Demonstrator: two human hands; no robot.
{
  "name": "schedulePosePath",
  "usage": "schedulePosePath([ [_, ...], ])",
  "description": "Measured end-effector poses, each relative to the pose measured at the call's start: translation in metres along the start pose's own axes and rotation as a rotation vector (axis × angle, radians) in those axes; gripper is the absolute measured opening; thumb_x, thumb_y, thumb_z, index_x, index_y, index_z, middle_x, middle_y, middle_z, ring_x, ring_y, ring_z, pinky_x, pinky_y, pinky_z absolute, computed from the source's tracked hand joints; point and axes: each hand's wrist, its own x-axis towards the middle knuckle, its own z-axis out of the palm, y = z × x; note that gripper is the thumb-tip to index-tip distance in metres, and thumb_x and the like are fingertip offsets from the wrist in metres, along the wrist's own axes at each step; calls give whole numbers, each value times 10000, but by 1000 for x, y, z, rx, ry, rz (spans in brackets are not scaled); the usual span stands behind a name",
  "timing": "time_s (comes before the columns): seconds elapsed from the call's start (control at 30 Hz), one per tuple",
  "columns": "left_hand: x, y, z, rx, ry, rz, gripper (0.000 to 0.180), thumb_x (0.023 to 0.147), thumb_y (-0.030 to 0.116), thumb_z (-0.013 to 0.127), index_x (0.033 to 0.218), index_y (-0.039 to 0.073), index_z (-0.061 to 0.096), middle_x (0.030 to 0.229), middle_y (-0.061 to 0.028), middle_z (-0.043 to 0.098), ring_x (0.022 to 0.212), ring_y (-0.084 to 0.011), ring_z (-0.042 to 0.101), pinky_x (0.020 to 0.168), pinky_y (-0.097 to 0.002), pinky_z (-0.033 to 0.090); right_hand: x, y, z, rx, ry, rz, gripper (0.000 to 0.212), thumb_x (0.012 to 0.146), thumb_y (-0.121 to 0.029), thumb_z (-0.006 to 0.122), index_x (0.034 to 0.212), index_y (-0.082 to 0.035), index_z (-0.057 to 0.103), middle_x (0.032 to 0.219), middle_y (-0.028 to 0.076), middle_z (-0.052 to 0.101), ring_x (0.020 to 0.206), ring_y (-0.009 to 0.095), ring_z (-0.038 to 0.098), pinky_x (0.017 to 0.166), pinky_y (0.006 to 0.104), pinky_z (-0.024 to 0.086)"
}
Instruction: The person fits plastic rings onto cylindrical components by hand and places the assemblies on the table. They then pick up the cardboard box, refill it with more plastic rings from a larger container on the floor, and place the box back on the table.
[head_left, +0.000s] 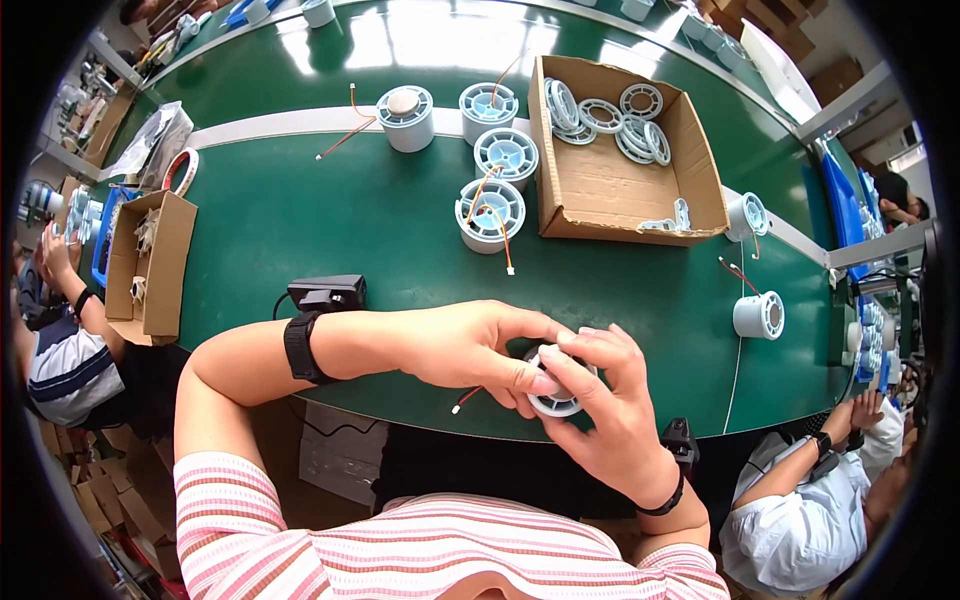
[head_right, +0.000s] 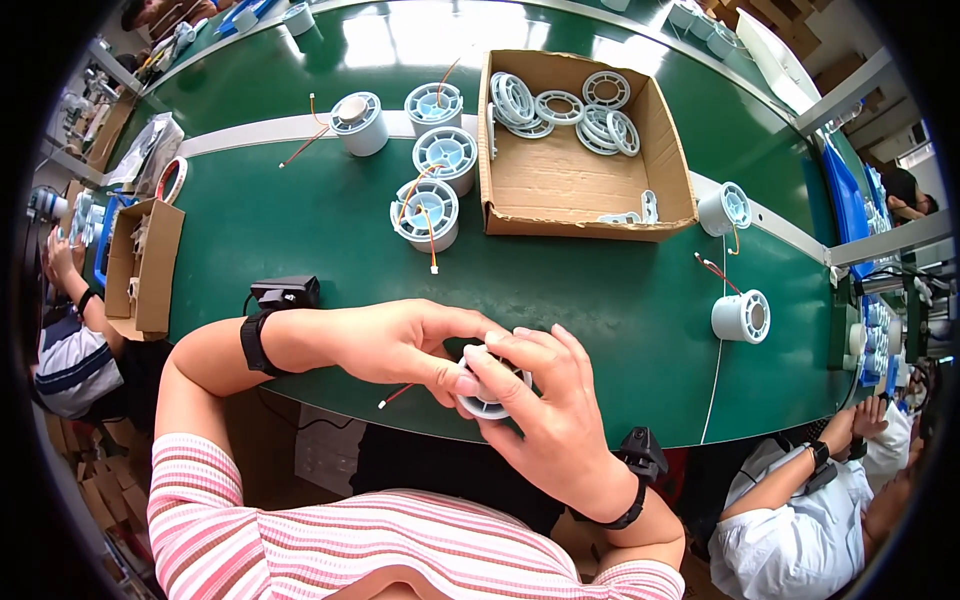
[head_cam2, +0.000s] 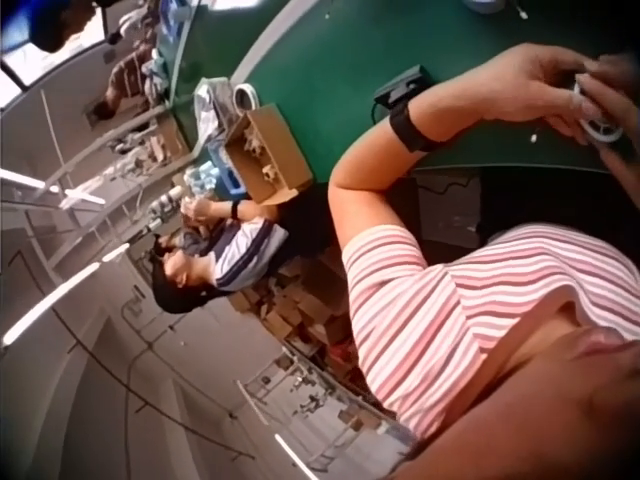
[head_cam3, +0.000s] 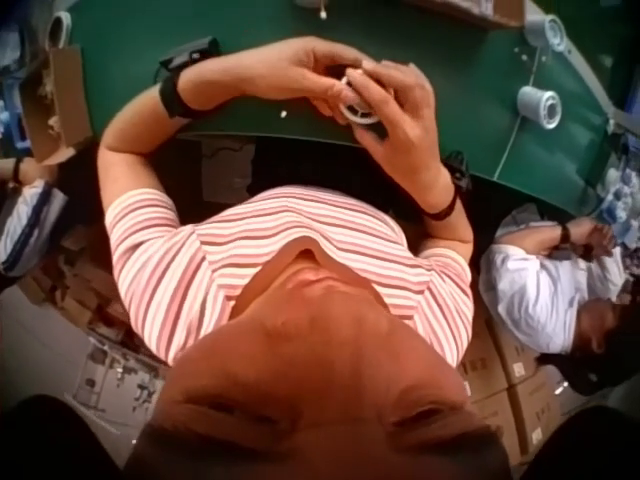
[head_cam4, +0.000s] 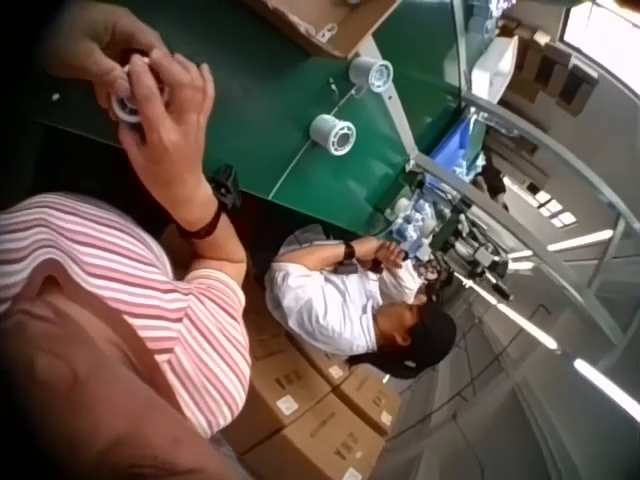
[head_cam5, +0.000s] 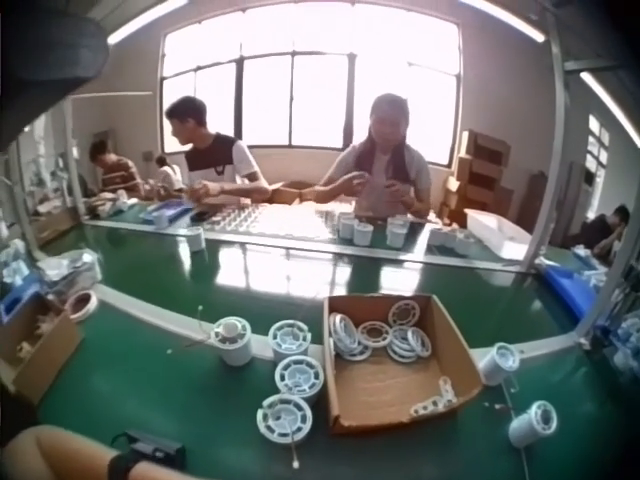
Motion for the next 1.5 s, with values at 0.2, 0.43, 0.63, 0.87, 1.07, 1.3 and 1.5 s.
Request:
schedulePosePath([
  [0.2, -51, 47, 9, 1297, 394, 364, 233, 913, 153, 756, 1078, 13, 668, 1019, -105, 674, 933, -191, 686, 738, -328, 550, -12, 14, -36, -487, 161, 294, 585, 712, -23, 787, 1273, -65, 626, 1325, 134, 566, 1279, 393, 504, 1102, 505, 387],
  [0.43, -62, 64, -123, 1714, 1364, 810, 345, 875, 218, 767, 1144, 52, 630, 1053, -74, 644, 985, -300, 644, 924, -366, 522, 43, 24, -93, -669, 229, 142, 372, 812, -3, 711, 1180, -26, 660, 1242, 131, 629, 1278, 394, 506, 1084, 472, 404],
  [0.63, -58, 58, -114, 1485, 1133, 487, 517, 840, 216, 792, 1287, 85, 570, 1142, -60, 624, 1085, -308, 614, 1044, -384, 473, 149, 139, -92, -765, 28, 27, 242, 820, -68, 727, 1057, -52, 681, 1061, 109, 707, 1115, 343, 614, 1026, 438, 453],
  [0.87, -84, 42, -62, 1682, 1151, 178, 542, 791, 180, 814, 1271, 95, 577, 1081, -73, 613, 1080, -301, 615, 1000, -404, 484, 179, 162, -68, -845, -28, 199, 274, 792, -102, 767, 1027, -57, 633, 915, 116, 700, 1004, 321, 653, 967, 439, 469],
  [1.07, -96, 50, -23, 1477, 819, 47, 546, 772, 178, 831, 1251, 102, 580, 1072, -95, 605, 960, -338, 644, 844, -427, 522, 150, 102, -83, -526, 165, 116, 291, 767, -85, 795, 994, -42, 618, 922, 112, 679, 899, 294, 657, 834, 418, 500],
  [1.3, -72, 37, 5, 1375, 420, 104, 592, 757, 191, 858, 1275, 90, 590, 1135, -98, 602, 862, -306, 670, 753, -387, 557, 41, 22, -39, -245, 54, -151, 384, 721, -51, 853, 1053, -45, 661, 1000, 114, 655, 1038, 346, 632, 924, 438, 500],
  [1.5, -25, 19, 11, 1400, 429, 312, 640, 784, 224, 850, 1345, 122, 559, 1205, -121, 593, 843, -313, 683, 726, -389, 573, -3, 37, -13, -106, -28, 29, 538, 738, -104, 860, 1216, -56, 617, 1195, 144, 613, 1139, 352, 584, 961, 446, 490],
])
